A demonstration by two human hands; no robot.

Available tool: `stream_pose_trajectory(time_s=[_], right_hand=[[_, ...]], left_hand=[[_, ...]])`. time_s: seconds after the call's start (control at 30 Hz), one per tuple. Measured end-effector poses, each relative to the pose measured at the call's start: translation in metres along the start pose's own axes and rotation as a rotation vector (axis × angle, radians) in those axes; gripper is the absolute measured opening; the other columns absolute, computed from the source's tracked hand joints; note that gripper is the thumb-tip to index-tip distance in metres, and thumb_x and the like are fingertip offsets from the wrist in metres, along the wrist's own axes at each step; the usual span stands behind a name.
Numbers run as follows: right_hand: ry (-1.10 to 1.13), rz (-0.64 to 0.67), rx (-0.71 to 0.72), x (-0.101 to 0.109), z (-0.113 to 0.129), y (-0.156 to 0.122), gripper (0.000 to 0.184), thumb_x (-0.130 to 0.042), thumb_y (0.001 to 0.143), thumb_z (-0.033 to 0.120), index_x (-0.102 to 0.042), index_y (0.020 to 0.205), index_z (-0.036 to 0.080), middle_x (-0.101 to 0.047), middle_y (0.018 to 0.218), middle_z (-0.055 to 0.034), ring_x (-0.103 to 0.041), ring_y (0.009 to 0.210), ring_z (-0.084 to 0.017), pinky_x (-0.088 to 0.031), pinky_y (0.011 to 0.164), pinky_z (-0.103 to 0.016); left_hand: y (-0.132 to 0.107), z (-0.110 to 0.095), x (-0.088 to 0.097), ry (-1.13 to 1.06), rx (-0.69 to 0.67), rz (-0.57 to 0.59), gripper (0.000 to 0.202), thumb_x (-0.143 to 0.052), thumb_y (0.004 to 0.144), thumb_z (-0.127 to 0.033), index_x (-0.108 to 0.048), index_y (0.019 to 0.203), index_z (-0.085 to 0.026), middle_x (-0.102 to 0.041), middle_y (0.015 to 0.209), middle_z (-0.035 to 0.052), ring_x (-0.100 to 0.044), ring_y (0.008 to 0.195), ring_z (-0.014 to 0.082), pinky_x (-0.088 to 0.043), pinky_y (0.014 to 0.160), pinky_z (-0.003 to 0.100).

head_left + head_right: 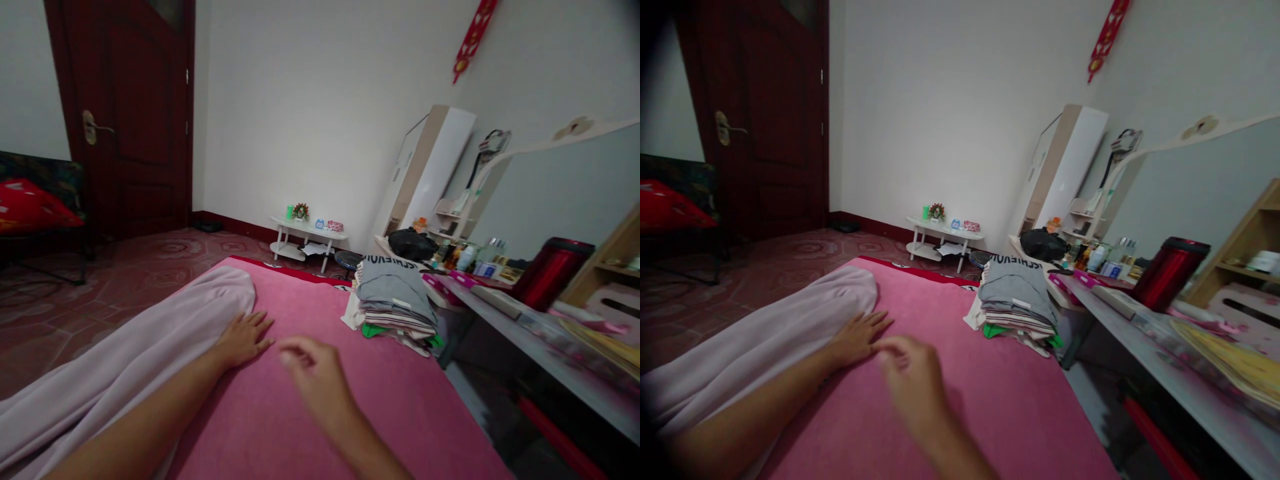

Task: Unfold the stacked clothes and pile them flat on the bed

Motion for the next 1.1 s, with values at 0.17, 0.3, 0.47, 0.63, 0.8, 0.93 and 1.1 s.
stream_pose_trajectory(time_s=[0.17, 0.3, 0.47, 0.63, 0.8, 0.93, 1.1], right_hand=[[-0.692, -0.401, -0.008, 0.162, -0.096, 0.08, 0.029, -0.048, 0.074, 0.01, -0.068, 0.095, 0.014, -0.061, 0.118, -0.0129, -0.053, 0.112, -0.023, -0.037, 0.101, -0.037], [-1.148, -0.379, -0.209, 0.247, -0.148, 0.09, 0.034, -0.05, 0.076, 0.01, -0.066, 0.106, 0.016, -0.058, 0.118, -0.0118, -0.052, 0.108, -0.024, -0.039, 0.091, -0.033], [-1.342, -0.201, -0.207, 0.263, -0.161, 0.091, 0.018, -0.052, 0.085, 0.024, -0.068, 0.088, 0.019, -0.062, 0.107, -0.0091, -0.054, 0.1, -0.023, -0.039, 0.079, -0.031], [-1.329, -0.063, -0.229, 0.257, -0.171, 0.096, 0.019, -0.057, 0.082, 0.024, -0.065, 0.099, 0.02, -0.065, 0.103, -0.0072, -0.058, 0.098, -0.019, -0.039, 0.075, -0.027], [-1.32, -0.083, -0.312, 0.267, -0.169, 0.1, 0.017, -0.051, 0.085, 0.021, -0.068, 0.084, 0.018, -0.069, 0.092, -0.0099, -0.063, 0.083, -0.02, -0.039, 0.068, -0.028], [-1.307, -0.203, -0.335, 0.261, -0.151, 0.102, 0.019, -0.048, 0.085, 0.015, -0.066, 0.085, 0.009, -0.068, 0.089, -0.0185, -0.064, 0.083, -0.024, -0.041, 0.071, -0.031], [-1.188, -0.448, -0.28, 0.234, -0.092, 0.12, 0.035, -0.029, 0.092, 0.018, -0.06, 0.098, 0.003, -0.066, 0.085, -0.0219, -0.062, 0.078, -0.026, -0.041, 0.069, -0.033]], left_hand=[[0.003, -0.003, -0.002, -0.002, 0.023, -0.025, 0.063, -0.027, 0.089, -0.061, -0.038, 0.142, -0.029, -0.031, 0.151, 0.009, -0.03, 0.138, 0.0275, -0.015, 0.111, 0.05], [0.003, -0.003, -0.004, 0.004, 0.024, -0.043, 0.063, -0.027, 0.09, -0.061, -0.038, 0.143, -0.029, -0.032, 0.151, 0.0093, -0.031, 0.137, 0.0278, -0.015, 0.11, 0.05], [0.002, -0.004, -0.002, 0.009, 0.01, -0.052, 0.063, -0.025, 0.09, -0.06, -0.038, 0.143, -0.027, -0.032, 0.151, 0.0105, -0.03, 0.137, 0.0282, -0.015, 0.11, 0.051], [0.001, -0.005, -0.003, -0.014, 0.021, -0.05, 0.062, -0.026, 0.09, -0.059, -0.04, 0.142, -0.027, -0.032, 0.151, 0.0102, -0.03, 0.138, 0.0275, -0.014, 0.111, 0.05], [0.001, -0.004, -0.003, -0.015, 0.026, -0.065, 0.061, -0.028, 0.09, -0.058, -0.04, 0.142, -0.028, -0.033, 0.15, 0.009, -0.031, 0.137, 0.0281, -0.013, 0.111, 0.05], [0.001, -0.003, -0.002, -0.007, 0.025, -0.067, 0.061, -0.027, 0.09, -0.058, -0.04, 0.141, -0.027, -0.033, 0.15, 0.0097, -0.031, 0.137, 0.0281, -0.015, 0.111, 0.051], [0.0, -0.003, -0.001, -0.016, 0.019, -0.066, 0.061, -0.029, 0.089, -0.059, -0.043, 0.139, -0.027, -0.035, 0.15, 0.0097, -0.032, 0.136, 0.0284, -0.016, 0.111, 0.051]])
Point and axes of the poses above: each hand's wrist, its own y-axis towards the middle knuckle, its own x-axis out of the back of the hand, z = x × y, the point moved 6 cm from there along y, towards the middle knuckle
